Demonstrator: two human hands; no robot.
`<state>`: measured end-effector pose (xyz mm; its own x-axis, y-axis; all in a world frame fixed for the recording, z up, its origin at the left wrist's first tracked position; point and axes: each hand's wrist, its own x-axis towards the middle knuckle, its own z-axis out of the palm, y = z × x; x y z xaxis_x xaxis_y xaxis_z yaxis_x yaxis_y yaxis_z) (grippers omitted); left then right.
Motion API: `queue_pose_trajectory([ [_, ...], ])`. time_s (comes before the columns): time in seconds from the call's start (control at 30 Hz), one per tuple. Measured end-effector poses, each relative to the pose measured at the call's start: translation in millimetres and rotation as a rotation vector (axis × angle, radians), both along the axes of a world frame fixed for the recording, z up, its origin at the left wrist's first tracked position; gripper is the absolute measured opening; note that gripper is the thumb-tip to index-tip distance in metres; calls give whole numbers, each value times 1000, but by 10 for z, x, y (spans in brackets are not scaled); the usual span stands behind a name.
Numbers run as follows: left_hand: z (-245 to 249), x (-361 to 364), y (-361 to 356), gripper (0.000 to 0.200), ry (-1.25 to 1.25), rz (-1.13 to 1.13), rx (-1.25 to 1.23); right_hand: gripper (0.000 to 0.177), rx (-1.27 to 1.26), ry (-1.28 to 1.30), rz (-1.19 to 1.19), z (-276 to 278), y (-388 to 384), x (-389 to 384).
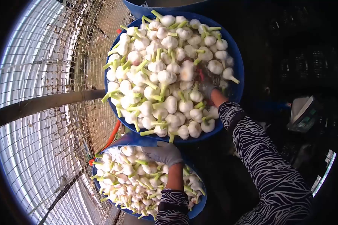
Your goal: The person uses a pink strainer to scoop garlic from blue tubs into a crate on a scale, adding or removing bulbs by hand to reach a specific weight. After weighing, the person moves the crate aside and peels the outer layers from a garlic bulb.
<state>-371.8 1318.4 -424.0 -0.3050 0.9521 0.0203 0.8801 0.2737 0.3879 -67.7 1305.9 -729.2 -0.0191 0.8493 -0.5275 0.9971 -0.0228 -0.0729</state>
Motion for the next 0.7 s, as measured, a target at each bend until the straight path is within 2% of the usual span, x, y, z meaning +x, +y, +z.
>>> queue_pose_trajectory([
  [0.07, 19, 48, -3, 48, -7, 5, -12, 26, 184, 296, -424, 574, 48, 2],
  [0.1, 45, 59, 4, 48, -26, 18, -33, 23, -2, 127, -57, 1824, 255, -110],
  [0.2, 19, 4, 8, 48, -37, 22, -41, 23, -59, 241, -213, 1692, 134, 17],
  [0.23, 27, 18, 10, 48, -43, 23, -36, 20, -32, 416, -283, 1722, 61, 48],
  [0.3, 32, 14, 26, 46, -60, 7, -46, 18, 6, 1014, -1111, 2118, -20, -38],
  [0.33, 34, 16, 30, 45, -31, -2, -27, 18, -126, 1160, -1441, 2642, 31, -76],
  [0.43, 57, 53, 21, 46, 42, 3, 24, 14, -167, 1186, -1156, 2481, -190, 71],
  [0.5, 33, 37, 16, 47, 49, -7, 23, 14, -88, 1201, -1067, 2423, -312, 81],
  [0.6, 72, 20, 26, 48, 33, -20, 1, 13, -5, 1222, -992, 2527, -404, 58],
  [0.7, 185, 74, 35, 49, 0, -9, -39, 14, -3, 1293, -1102, 2748, -536, 27],
])
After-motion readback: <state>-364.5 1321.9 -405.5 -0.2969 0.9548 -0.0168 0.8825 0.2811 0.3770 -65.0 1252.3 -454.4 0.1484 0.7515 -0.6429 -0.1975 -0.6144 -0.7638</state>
